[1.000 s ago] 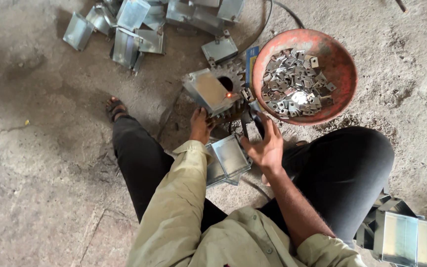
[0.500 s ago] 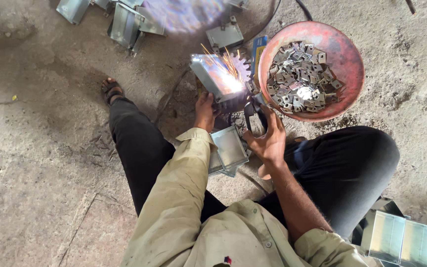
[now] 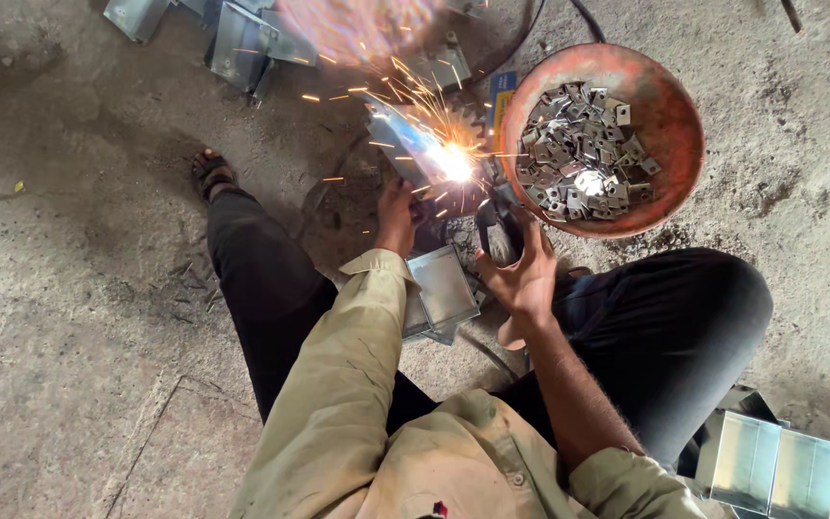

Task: The person sits on the floor and welds small metal brackets onto rectangular metal boxes using a handheld welding tool. They pick up each box, attach a bracket, weld it in place, and then set the finished piece aside.

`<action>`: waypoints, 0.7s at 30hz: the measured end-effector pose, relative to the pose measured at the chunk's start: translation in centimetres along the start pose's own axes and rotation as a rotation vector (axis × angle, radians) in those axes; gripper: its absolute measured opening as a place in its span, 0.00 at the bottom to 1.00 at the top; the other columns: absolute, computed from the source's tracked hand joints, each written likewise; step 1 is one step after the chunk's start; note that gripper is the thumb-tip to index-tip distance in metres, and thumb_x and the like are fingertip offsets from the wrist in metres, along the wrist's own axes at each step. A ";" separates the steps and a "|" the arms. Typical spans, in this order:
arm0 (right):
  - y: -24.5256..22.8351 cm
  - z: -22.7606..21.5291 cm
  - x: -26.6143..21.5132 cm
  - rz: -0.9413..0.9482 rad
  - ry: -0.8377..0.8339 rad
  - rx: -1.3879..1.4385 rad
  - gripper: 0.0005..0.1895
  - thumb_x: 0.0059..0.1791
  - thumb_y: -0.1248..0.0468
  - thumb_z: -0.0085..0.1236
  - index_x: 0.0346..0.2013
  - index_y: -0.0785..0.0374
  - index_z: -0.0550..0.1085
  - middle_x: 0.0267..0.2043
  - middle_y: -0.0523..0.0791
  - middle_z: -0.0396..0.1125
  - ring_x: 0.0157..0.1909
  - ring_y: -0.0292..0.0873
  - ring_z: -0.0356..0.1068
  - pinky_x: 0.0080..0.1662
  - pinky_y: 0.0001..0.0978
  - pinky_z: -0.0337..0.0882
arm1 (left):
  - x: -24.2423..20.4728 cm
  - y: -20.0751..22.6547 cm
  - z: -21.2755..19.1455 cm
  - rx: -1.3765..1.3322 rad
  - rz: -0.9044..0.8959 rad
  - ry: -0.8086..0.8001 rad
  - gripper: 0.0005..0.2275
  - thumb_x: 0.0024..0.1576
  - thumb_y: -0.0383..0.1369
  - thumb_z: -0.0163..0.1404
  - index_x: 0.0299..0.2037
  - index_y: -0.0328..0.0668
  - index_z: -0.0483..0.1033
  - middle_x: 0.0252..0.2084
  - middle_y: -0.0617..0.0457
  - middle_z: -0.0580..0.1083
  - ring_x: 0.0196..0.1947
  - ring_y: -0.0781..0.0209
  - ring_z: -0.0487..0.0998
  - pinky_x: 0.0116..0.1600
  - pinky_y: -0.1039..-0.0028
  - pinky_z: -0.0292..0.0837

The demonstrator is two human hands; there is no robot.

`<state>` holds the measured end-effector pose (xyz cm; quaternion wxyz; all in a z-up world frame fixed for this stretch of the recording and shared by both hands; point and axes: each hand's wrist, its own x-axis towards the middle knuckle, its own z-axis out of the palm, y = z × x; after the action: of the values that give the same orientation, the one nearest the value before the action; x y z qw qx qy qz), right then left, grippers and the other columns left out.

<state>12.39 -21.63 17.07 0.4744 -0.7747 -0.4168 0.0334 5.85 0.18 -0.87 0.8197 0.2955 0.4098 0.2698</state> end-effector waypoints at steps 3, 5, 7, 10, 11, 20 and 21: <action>0.8 -0.1 -0.1 0.003 -0.020 -0.079 0.39 0.40 0.64 0.66 0.65 0.66 0.65 0.53 0.58 0.72 0.52 0.58 0.76 0.54 0.48 0.78 | 0.9 -0.8 -0.4 -0.056 0.006 -0.013 0.09 0.64 0.37 0.46 0.53 0.54 0.72 0.41 0.61 0.77 0.31 0.67 0.77 0.35 0.71 0.74; 0.9 -0.1 -0.2 -0.018 -0.023 -0.100 0.39 0.41 0.63 0.67 0.65 0.66 0.65 0.54 0.59 0.72 0.52 0.59 0.76 0.55 0.48 0.78 | 1.7 -1.8 -1.1 -0.070 0.036 -0.043 0.09 0.66 0.37 0.46 0.53 0.52 0.73 0.39 0.61 0.76 0.30 0.68 0.75 0.34 0.72 0.72; 0.7 -0.1 0.0 -0.047 -0.015 -0.107 0.38 0.43 0.62 0.69 0.66 0.66 0.64 0.54 0.58 0.71 0.53 0.59 0.75 0.56 0.48 0.78 | 2.5 -2.6 -1.8 -0.046 0.084 -0.099 0.08 0.68 0.38 0.46 0.51 0.49 0.74 0.35 0.60 0.74 0.26 0.69 0.71 0.31 0.72 0.68; -0.1 -0.4 0.0 0.003 -0.021 -0.112 0.38 0.41 0.61 0.69 0.64 0.65 0.66 0.53 0.58 0.71 0.51 0.60 0.75 0.54 0.48 0.76 | 3.4 -3.1 -1.9 0.052 0.013 0.014 0.07 0.68 0.37 0.45 0.47 0.46 0.73 0.33 0.58 0.75 0.24 0.66 0.72 0.30 0.70 0.68; -0.3 -0.5 0.0 0.004 -0.025 -0.088 0.38 0.41 0.62 0.68 0.64 0.63 0.66 0.53 0.57 0.72 0.52 0.59 0.75 0.54 0.47 0.76 | 3.5 -3.1 -2.0 0.028 0.012 0.000 0.06 0.68 0.37 0.45 0.48 0.48 0.73 0.33 0.58 0.75 0.24 0.67 0.72 0.30 0.71 0.69; -0.5 -0.2 0.2 0.175 -0.033 -0.051 0.38 0.39 0.61 0.70 0.63 0.59 0.67 0.51 0.54 0.74 0.51 0.55 0.77 0.53 0.43 0.77 | 2.5 -2.5 -1.8 -0.015 0.059 -0.042 0.05 0.67 0.37 0.46 0.47 0.52 0.73 0.33 0.61 0.72 0.24 0.69 0.70 0.30 0.72 0.68; -0.6 -0.3 0.2 0.196 -0.033 -0.058 0.38 0.39 0.61 0.70 0.63 0.59 0.67 0.51 0.54 0.74 0.50 0.56 0.77 0.53 0.43 0.77 | 2.5 -2.6 -1.8 -0.028 0.058 -0.032 0.04 0.67 0.37 0.46 0.47 0.52 0.72 0.32 0.61 0.71 0.24 0.69 0.70 0.30 0.73 0.68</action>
<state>12.25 -21.57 17.72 0.4392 -0.8246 -0.3475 0.0804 6.17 0.65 -4.87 0.8220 0.3001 0.3843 0.2944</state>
